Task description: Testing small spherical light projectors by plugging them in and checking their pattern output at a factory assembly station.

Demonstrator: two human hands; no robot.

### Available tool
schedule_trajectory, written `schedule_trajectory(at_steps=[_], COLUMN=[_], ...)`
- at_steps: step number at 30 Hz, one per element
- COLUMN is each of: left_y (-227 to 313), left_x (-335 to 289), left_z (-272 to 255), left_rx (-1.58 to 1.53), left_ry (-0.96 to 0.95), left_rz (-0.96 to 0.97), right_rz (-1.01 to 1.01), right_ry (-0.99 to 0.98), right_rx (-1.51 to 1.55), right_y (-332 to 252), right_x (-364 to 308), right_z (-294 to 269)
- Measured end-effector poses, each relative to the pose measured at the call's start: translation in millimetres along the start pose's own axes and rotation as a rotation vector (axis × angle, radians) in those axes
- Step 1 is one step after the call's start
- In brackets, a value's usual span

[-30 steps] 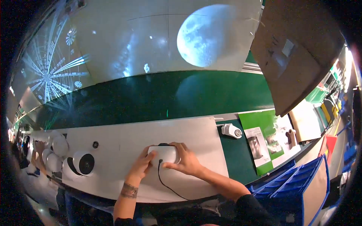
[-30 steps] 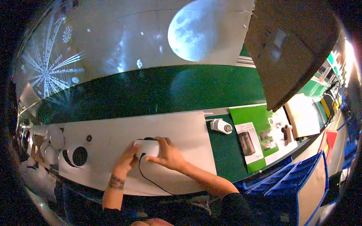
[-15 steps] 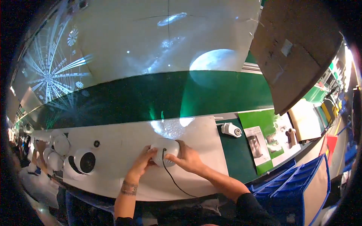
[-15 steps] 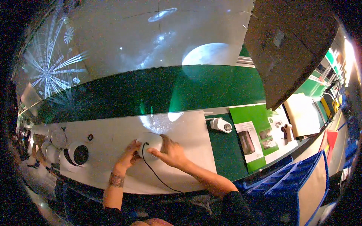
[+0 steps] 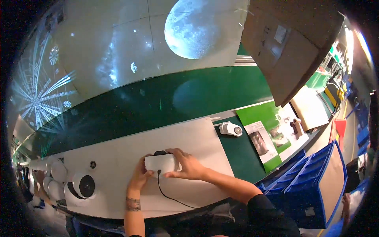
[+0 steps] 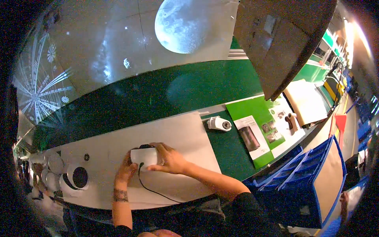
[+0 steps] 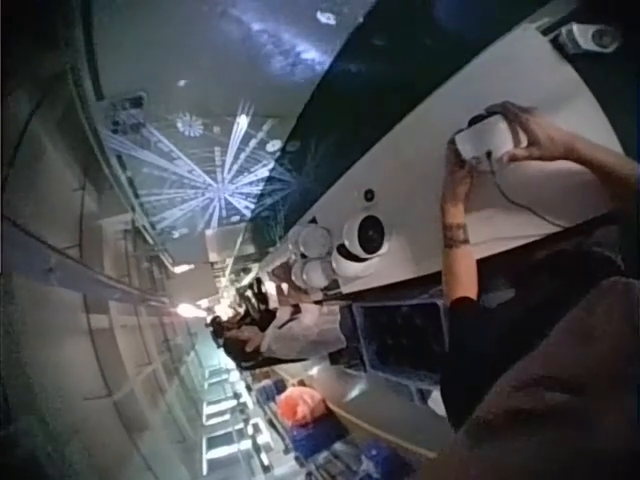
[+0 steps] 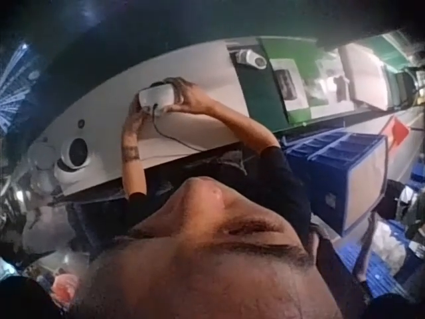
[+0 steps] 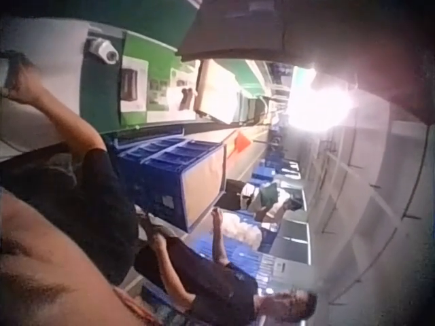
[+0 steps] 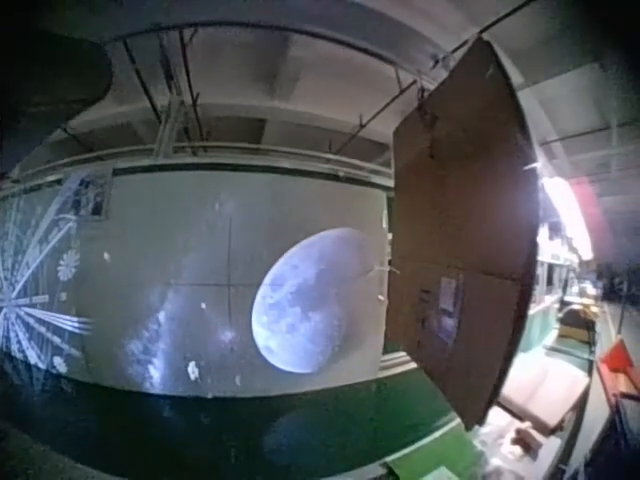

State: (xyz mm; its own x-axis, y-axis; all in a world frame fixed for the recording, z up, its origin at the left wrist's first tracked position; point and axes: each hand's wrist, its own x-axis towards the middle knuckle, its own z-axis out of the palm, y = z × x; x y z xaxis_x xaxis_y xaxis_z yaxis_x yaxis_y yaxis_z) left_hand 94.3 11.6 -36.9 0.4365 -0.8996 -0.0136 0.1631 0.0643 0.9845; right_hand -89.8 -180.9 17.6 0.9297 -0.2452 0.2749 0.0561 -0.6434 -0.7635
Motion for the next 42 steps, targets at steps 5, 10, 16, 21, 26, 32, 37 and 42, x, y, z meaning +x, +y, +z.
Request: schedule_trajectory(at_steps=[5,10,16,21,26,32,37,42], left_y=[12,46,63,68,74,69,65,67], left_x=[3,32,67,82,77,75,77,77], left_z=[10,8,3,2,5,8,3,2], left_rx=[-0.144,-0.028,0.255,0.326,0.408,0.129,0.119,0.080], left_ry=[-0.034,0.000,-0.127,-0.266,-0.326,-0.244,-0.241,-0.271], left_rz=[0.001,-0.181,-0.323,-0.353,-0.232,-0.332,-0.369,-0.412], right_rz=[0.018,-0.021,-0.038,-0.046,-0.054,-0.053,-0.065,-0.053], right_ry=[0.006,0.036,0.033,0.035,0.038,0.038,0.039,0.032], right_rx=[0.082,0.082,0.041,0.038,0.028,0.049,0.063,0.059], right_y=[3,6,7,9,10,9,9,8], right_x=[-2,-3,-1,-1,-1,-1,0,0], right_z=[6,9,10,11,12,11,11,10])
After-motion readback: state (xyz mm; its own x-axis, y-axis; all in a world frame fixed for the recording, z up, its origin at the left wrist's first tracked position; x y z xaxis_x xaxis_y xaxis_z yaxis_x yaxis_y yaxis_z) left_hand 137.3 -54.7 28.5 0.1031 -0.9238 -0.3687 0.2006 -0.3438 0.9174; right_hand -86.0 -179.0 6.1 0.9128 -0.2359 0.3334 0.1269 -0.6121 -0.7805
